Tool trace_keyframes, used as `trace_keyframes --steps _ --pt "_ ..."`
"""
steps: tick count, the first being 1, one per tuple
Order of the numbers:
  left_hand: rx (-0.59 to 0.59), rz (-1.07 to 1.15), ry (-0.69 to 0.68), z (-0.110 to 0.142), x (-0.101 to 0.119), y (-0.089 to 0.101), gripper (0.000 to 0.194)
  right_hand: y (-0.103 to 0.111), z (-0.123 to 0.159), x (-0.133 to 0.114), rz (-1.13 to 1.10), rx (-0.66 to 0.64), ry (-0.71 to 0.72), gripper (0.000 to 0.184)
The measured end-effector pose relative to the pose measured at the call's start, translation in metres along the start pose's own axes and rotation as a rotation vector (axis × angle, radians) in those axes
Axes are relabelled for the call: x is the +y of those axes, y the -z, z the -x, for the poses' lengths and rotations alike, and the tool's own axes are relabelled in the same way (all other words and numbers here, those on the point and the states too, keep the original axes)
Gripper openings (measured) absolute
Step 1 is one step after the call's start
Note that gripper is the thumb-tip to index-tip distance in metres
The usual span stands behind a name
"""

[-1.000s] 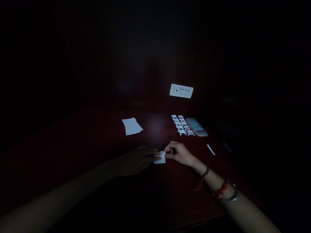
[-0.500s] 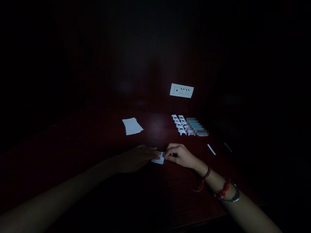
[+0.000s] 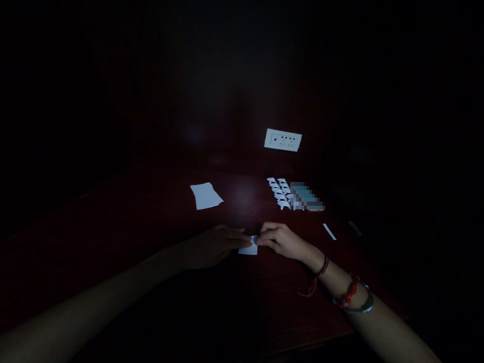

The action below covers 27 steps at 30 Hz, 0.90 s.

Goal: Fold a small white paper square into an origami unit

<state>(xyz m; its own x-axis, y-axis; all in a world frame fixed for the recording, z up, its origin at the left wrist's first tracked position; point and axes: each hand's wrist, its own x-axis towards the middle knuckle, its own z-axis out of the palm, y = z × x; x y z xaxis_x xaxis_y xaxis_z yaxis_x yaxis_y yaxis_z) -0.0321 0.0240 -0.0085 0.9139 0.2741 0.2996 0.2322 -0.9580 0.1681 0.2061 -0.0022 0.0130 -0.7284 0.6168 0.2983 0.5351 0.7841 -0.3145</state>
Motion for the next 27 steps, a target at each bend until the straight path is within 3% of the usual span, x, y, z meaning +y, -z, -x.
trace_keyframes --steps 10,27 --pt "0.036 -0.003 -0.002 0.001 0.0 -0.007 0.048 -0.001 0.001 0.006 -0.06 0.019 -0.011 0.018" --pt "-0.02 -0.091 -0.004 -0.001 0.008 -0.006 0.059 0.003 0.002 0.011 -0.066 -0.03 0.03 0.019"
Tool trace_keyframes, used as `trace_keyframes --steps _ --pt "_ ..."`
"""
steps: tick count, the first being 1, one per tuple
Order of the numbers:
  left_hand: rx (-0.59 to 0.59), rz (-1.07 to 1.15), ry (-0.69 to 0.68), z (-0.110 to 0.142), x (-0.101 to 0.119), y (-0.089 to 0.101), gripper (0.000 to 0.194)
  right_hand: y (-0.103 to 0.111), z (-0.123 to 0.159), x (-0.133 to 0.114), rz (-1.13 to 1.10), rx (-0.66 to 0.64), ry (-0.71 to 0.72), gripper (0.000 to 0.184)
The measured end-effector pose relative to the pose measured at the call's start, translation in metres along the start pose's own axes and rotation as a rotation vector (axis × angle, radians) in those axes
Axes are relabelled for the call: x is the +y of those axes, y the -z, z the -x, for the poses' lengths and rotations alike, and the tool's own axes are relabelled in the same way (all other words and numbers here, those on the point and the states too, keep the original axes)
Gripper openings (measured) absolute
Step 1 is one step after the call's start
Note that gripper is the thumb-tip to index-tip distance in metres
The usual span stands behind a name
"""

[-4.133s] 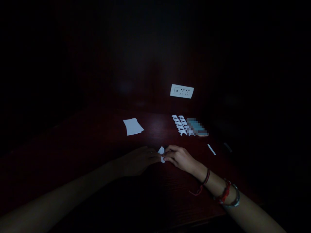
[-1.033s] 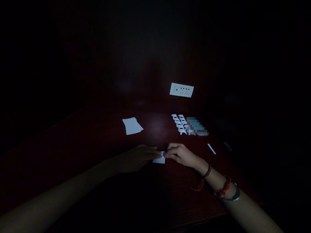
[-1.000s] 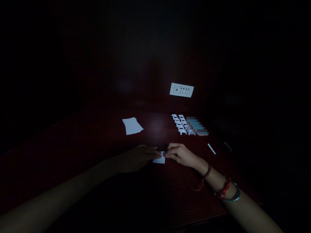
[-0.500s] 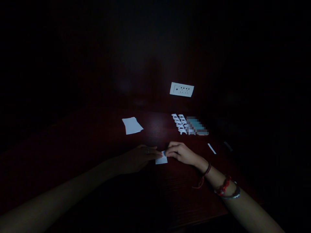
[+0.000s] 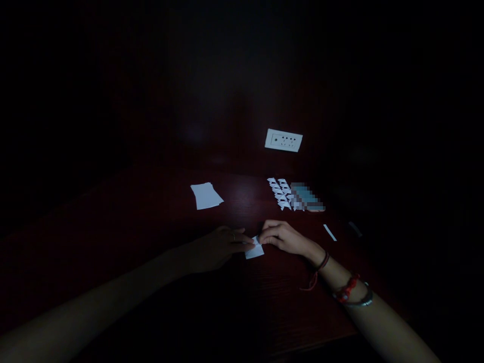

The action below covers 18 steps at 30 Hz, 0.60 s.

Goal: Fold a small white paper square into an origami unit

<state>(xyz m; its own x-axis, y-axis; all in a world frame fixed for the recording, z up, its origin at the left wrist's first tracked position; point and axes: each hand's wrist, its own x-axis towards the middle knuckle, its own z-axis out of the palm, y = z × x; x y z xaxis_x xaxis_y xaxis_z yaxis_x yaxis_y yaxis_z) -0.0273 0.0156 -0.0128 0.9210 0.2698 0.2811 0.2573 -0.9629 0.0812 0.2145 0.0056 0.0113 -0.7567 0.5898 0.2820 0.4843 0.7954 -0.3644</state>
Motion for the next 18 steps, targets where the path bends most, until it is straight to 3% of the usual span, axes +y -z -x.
trace_keyframes --steps 11,18 --pt "0.013 -0.001 0.005 0.003 -0.007 -0.012 0.065 -0.001 -0.001 0.0 0.052 -0.001 0.026 0.019" --pt "0.009 0.02 0.038 0.0 -0.001 -0.001 0.064 0.009 0.002 -0.007 0.17 -0.052 -0.007 0.018"
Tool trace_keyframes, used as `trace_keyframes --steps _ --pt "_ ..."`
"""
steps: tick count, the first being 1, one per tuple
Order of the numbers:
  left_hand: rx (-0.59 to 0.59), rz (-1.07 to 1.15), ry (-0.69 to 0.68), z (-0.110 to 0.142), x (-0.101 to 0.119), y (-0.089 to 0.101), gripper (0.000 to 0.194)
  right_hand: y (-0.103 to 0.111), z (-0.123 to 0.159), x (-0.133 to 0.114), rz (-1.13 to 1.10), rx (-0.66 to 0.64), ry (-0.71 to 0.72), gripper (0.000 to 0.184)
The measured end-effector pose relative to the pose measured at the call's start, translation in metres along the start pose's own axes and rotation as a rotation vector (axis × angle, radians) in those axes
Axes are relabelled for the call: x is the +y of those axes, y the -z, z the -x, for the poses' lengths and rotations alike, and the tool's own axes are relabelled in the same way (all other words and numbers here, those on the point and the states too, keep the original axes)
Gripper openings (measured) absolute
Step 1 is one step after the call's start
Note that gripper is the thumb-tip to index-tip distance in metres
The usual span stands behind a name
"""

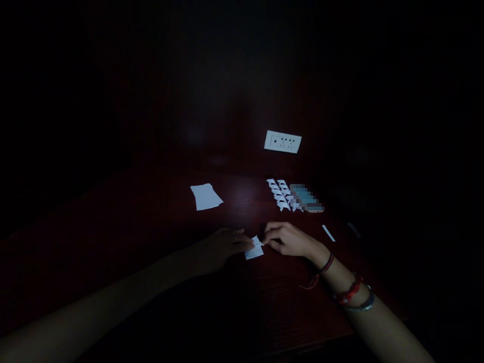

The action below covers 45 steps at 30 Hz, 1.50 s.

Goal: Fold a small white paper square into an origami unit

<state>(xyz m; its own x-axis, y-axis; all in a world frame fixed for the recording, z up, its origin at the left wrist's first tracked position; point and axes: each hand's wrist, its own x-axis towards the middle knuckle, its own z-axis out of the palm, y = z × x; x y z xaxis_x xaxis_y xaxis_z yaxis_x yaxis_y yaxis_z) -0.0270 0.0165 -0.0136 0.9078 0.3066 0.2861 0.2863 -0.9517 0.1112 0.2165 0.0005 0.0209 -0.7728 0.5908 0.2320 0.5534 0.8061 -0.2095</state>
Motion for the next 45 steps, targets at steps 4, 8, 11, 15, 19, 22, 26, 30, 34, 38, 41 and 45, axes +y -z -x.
trace_keyframes --steps 4,8,11,15,19,22,26,30,34,38,41,45 --pt "-0.006 0.004 0.001 0.0 0.001 0.005 0.065 0.002 0.0 -0.004 0.045 0.024 -0.044 0.025" --pt "-0.042 -0.013 0.026 0.0 0.002 0.007 0.068 0.003 -0.002 -0.009 0.054 0.069 -0.059 0.031" --pt "-0.038 -0.018 0.029 -0.001 0.002 0.007 0.07 0.003 -0.003 -0.011 0.029 0.057 -0.028 0.032" --pt "0.002 0.003 0.007 -0.001 0.001 0.006 0.066 0.001 -0.003 -0.011 0.017 0.002 0.009 0.034" --pt "-0.009 -0.005 0.012 -0.001 -0.001 0.004 0.065 -0.001 -0.002 -0.011 0.031 -0.021 0.01 0.035" --pt "-0.016 -0.011 0.015 -0.001 -0.001 0.002 0.065 -0.001 -0.002 -0.011 0.048 -0.036 0.018 0.035" --pt "-0.007 -0.008 0.012 -0.002 0.0 0.003 0.063 0.0 -0.002 -0.012 0.079 -0.052 0.027 0.033" --pt "-0.031 -0.017 0.017 0.0 -0.001 0.002 0.066 0.0 0.0 -0.007 0.118 -0.042 0.008 0.027" --pt "-0.011 0.024 -0.012 0.004 -0.006 0.002 0.061 0.0 0.004 0.0 0.135 0.024 -0.053 0.023" --pt "-0.005 0.104 -0.029 0.007 -0.01 0.007 0.059 0.001 0.003 -0.001 0.05 0.154 -0.07 0.025" --pt "0.009 0.157 -0.026 0.007 -0.013 0.009 0.058 0.001 -0.001 -0.008 -0.022 0.123 -0.027 0.027" --pt "0.011 0.172 -0.027 0.004 -0.016 0.009 0.055 0.0 -0.003 -0.014 -0.056 -0.001 0.028 0.029"
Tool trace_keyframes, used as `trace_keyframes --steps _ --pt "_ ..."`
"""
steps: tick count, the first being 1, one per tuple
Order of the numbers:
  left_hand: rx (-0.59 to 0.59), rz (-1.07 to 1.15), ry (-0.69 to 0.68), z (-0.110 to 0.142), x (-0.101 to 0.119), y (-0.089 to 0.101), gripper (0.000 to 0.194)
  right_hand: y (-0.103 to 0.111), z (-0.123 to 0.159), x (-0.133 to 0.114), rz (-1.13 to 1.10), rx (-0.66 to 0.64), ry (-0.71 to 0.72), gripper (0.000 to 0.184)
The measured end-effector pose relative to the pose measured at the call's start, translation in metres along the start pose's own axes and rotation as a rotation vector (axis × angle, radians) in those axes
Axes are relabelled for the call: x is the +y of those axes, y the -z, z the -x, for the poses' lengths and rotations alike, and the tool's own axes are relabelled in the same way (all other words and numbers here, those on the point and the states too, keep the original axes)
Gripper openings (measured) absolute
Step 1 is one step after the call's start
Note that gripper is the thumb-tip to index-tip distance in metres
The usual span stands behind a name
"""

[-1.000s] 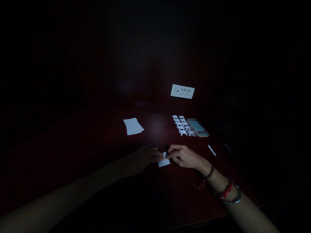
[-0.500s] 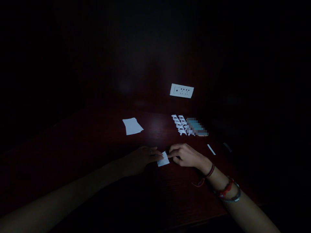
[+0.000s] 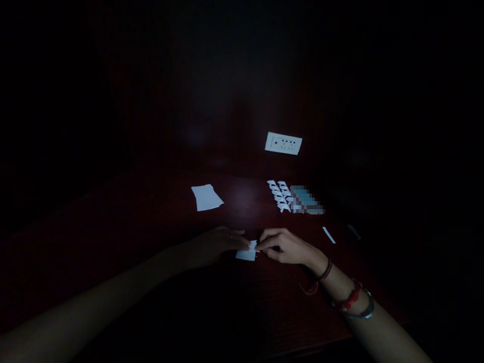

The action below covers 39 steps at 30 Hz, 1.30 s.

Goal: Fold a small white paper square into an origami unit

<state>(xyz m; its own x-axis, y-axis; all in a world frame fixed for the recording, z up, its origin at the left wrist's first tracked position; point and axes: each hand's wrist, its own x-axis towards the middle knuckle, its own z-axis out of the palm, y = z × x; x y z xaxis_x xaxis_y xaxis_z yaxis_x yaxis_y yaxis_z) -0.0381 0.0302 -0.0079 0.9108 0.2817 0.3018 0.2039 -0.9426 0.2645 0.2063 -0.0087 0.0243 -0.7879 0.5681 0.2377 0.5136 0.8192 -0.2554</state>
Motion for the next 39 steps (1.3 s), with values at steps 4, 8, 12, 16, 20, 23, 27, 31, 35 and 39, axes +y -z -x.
trace_keyframes --steps 4,8,12,16,20,23,27,31,35,39 --pt "-0.026 -0.038 0.005 -0.001 -0.002 -0.002 0.056 0.0 -0.001 -0.002 0.047 -0.035 -0.013 0.027" --pt "0.005 -0.118 -0.023 -0.002 -0.001 -0.004 0.053 0.001 -0.002 -0.003 0.074 -0.05 -0.024 0.025" --pt "0.087 -0.27 0.008 -0.006 0.015 -0.002 0.044 0.0 -0.003 -0.005 0.063 -0.041 -0.036 0.025" --pt "0.104 -0.336 0.149 -0.012 0.035 0.0 0.039 0.0 -0.003 -0.006 0.045 -0.033 -0.051 0.023" --pt "0.103 -0.335 0.131 -0.011 0.035 -0.006 0.032 0.001 -0.002 -0.005 0.01 -0.035 -0.044 0.019" --pt "0.11 -0.296 0.092 -0.008 0.026 -0.01 0.035 0.002 -0.001 -0.003 -0.019 -0.016 -0.044 0.019" --pt "0.076 -0.246 0.01 -0.004 0.014 -0.01 0.039 0.004 -0.001 -0.001 -0.018 0.079 -0.084 0.022" --pt "0.034 -0.231 -0.025 -0.001 0.008 -0.008 0.051 0.005 -0.002 0.0 -0.019 0.05 -0.057 0.024" --pt "0.014 -0.217 -0.043 -0.001 0.009 -0.005 0.058 0.004 -0.004 0.0 -0.046 0.011 -0.045 0.02" --pt "0.026 -0.201 -0.054 -0.001 0.013 -0.002 0.059 0.0 -0.007 0.001 -0.058 0.029 -0.062 0.02"
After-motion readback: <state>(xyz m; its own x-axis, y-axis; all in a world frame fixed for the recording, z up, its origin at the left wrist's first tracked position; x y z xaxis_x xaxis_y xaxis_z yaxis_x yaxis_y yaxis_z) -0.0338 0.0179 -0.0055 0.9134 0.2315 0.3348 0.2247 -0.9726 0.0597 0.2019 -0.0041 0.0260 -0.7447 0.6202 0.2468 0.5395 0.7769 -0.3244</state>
